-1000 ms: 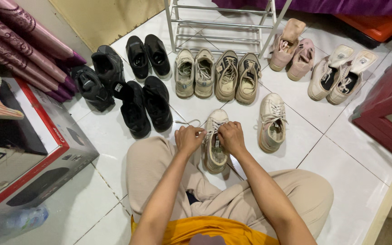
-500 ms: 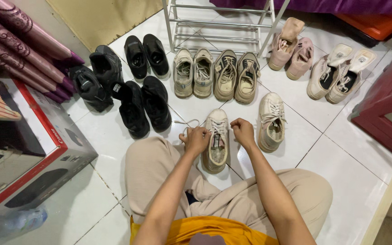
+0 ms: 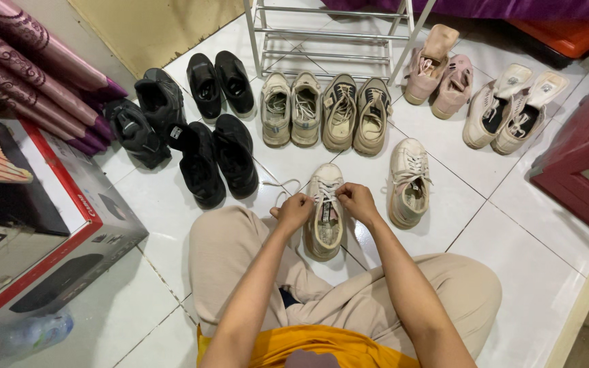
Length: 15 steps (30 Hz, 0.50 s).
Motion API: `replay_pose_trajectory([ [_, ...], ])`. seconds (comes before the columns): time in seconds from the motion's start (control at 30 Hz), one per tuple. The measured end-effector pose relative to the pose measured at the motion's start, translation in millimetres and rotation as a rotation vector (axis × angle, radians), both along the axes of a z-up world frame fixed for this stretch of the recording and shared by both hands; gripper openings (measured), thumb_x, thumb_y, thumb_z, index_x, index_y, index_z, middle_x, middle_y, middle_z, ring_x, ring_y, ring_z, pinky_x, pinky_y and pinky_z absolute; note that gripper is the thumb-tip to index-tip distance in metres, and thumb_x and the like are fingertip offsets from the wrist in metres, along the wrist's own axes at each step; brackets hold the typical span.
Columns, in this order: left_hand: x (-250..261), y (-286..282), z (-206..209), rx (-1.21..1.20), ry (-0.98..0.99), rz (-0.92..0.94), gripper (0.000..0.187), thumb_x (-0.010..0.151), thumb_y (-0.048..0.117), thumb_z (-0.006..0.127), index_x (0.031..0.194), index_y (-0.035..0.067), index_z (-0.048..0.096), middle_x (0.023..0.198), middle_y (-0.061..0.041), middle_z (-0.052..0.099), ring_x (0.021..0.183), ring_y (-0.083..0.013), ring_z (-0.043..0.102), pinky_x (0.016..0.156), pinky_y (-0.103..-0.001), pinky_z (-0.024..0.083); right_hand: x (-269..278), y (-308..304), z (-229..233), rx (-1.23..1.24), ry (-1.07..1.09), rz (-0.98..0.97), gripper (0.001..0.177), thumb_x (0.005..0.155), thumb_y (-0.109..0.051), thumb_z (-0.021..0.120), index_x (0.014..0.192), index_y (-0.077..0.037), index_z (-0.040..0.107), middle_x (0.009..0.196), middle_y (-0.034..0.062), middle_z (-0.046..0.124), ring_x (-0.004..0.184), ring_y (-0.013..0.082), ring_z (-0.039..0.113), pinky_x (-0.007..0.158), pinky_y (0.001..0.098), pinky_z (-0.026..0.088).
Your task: The person sits on the floor and laces a white sneaker by hand, threading the laces through the eyelets and tying a knot. The finished shoe is then placed on a metal shoe rack.
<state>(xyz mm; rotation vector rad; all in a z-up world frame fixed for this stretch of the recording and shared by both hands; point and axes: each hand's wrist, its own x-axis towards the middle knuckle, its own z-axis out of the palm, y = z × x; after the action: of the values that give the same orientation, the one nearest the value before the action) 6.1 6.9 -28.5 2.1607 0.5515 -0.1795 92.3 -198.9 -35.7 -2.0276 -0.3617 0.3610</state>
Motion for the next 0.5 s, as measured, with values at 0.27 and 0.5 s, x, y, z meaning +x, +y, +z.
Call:
replay_pose_trajectory([
  [0.27,-2,2,3,-0.073,0.07,0.038,0.032,0.084,0.043,0.061,0.092,0.018,0.078,0.087,-0.002,0.079,0.092,-0.0228,0.071,0.095,-0.049,0.024,1,0,-1,0.002,0.076,-0.012,0.013,0.089,-0.006,0.069,0.099,0.0,0.075,0.078,0.0052,0.073,0.066,0.0095,0.063,0.061,0.0271,0.052],
  [0.5,-1,12,12,0.009,0.276,-0.024,0.03,0.082,0.041,0.061,0.088,0.021,0.083,0.092,-0.003,0.078,0.096,-0.0245,0.071,0.099,-0.051,0.03,-2,2,4,-0.028,0.07,0.001,0.014,0.089,-0.007,0.069,0.099,-0.001,0.075,0.075,0.0048,0.072,0.065,0.0101,0.063,0.062,0.0275,0.052],
])
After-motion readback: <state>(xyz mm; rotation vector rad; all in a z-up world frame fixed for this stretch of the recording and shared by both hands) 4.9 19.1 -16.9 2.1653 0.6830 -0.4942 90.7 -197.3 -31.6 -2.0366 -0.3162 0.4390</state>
